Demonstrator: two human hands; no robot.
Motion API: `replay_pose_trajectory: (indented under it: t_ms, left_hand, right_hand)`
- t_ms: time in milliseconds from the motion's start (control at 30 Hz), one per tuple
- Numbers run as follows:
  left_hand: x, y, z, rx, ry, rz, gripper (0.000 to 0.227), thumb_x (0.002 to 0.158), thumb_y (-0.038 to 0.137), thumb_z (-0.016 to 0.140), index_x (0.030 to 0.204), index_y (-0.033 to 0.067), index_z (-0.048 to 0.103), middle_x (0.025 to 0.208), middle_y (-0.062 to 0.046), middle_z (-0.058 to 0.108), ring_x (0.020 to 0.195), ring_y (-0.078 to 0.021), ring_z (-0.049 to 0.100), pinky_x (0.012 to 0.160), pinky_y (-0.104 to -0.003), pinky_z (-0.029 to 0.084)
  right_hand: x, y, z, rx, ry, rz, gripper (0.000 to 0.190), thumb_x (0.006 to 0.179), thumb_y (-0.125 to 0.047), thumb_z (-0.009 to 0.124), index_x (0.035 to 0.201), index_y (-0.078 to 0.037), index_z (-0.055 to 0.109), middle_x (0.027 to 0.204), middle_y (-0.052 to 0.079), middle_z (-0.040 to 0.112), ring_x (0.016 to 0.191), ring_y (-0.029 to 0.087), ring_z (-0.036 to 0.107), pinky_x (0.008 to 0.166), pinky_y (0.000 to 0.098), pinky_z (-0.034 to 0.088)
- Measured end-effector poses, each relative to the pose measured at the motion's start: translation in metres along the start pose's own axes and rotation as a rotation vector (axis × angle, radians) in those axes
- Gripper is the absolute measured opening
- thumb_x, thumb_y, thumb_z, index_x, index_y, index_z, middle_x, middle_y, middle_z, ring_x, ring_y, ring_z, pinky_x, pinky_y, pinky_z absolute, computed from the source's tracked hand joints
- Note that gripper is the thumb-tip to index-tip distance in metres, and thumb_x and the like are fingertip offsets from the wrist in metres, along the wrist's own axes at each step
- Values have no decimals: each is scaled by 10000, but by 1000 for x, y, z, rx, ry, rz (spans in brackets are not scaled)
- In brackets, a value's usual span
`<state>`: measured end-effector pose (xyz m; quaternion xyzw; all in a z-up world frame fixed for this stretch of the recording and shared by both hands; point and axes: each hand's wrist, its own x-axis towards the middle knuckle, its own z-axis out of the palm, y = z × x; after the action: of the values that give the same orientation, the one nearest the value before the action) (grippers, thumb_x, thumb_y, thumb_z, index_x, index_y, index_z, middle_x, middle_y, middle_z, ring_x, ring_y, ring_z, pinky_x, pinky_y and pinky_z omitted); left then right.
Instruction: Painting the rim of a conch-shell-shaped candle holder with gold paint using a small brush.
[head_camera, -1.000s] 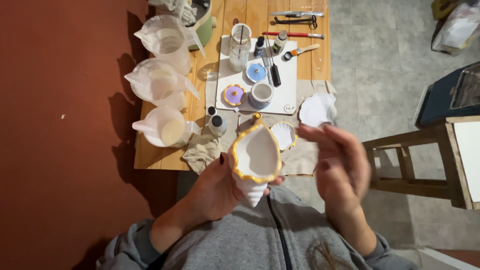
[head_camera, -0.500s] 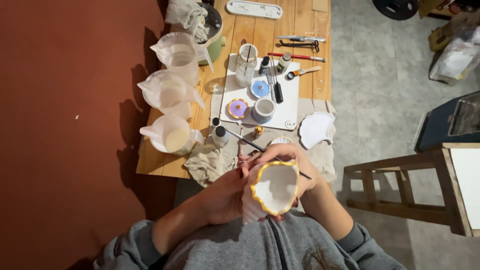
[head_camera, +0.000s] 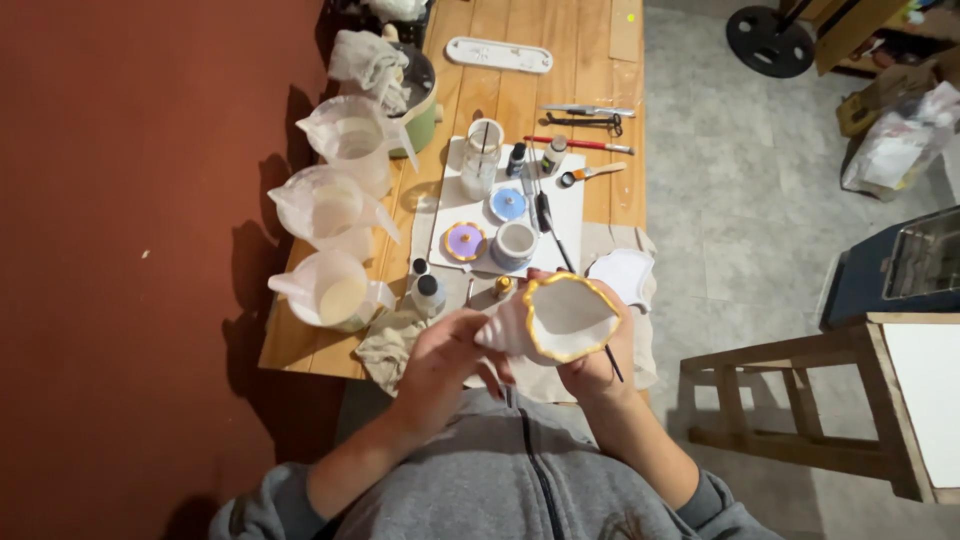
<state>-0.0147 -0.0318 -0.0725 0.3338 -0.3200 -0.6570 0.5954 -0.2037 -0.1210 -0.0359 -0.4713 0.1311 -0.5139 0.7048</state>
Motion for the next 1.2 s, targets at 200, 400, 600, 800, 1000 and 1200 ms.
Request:
replay_pose_trajectory:
  t_ms: [200,400,600,800,1000,1200]
  left_hand:
    - [12,56,60,571,67,606,957,619,46,966,1456,10,502,1465,-105,492,1394,-215,513,1206,-388,410]
    - [23,31,45,337,6,582,756,729,49,965,1404,76,627,1527,-131,554,1476,-263,535,1285,-437,442]
    - [27,38,41,202,-33,581,747,729,132,947,1401,83,624,1577,-117,493,1537,-269,442,1299,-461,396]
    - [11,65,12,-69,-15,394,770,743,78,960,1401,-11,568,1510,-206,560,1484,-333,522,1278,-502,425]
    - [-6,54,-37,74,102,189,821,654,14,946,1378,-71,570,1446,-261,628,1283,-365,613,832,-465,546]
    - [-10,58,-50,-107,31,241,798,770,-13,903,1450,-48,488,1517,-261,534,1416,-348,532,1173,-473,453]
  right_hand:
    - [-6,7,6,55,115,-31,826,655,-215,1007,1317,36,581,1418,251,626,1268,326,652,1074,449,534]
    - [-15,19,2,-12,149,-29,827,667,-193,1011,1334,41,582,1477,250,607,1292,315,632,1070,449,534]
    - [-7,-6,15,-74,-44,-32,1002,748,-383,950,1532,-18,444,1592,169,523,1490,265,499,1252,426,404]
    - [-12,18,-56,-370,319,-167,537,1104,-314,577,1524,-20,420,1481,174,584,1316,208,605,1066,335,497]
    - [-63,120,-151,-625,645,20,383,1185,-243,403,1213,33,667,863,112,710,681,112,568,611,255,457]
    - [-66,165,-106,-716,376,110,179,1051,-58,472,1158,-6,605,943,52,682,842,111,680,770,269,600]
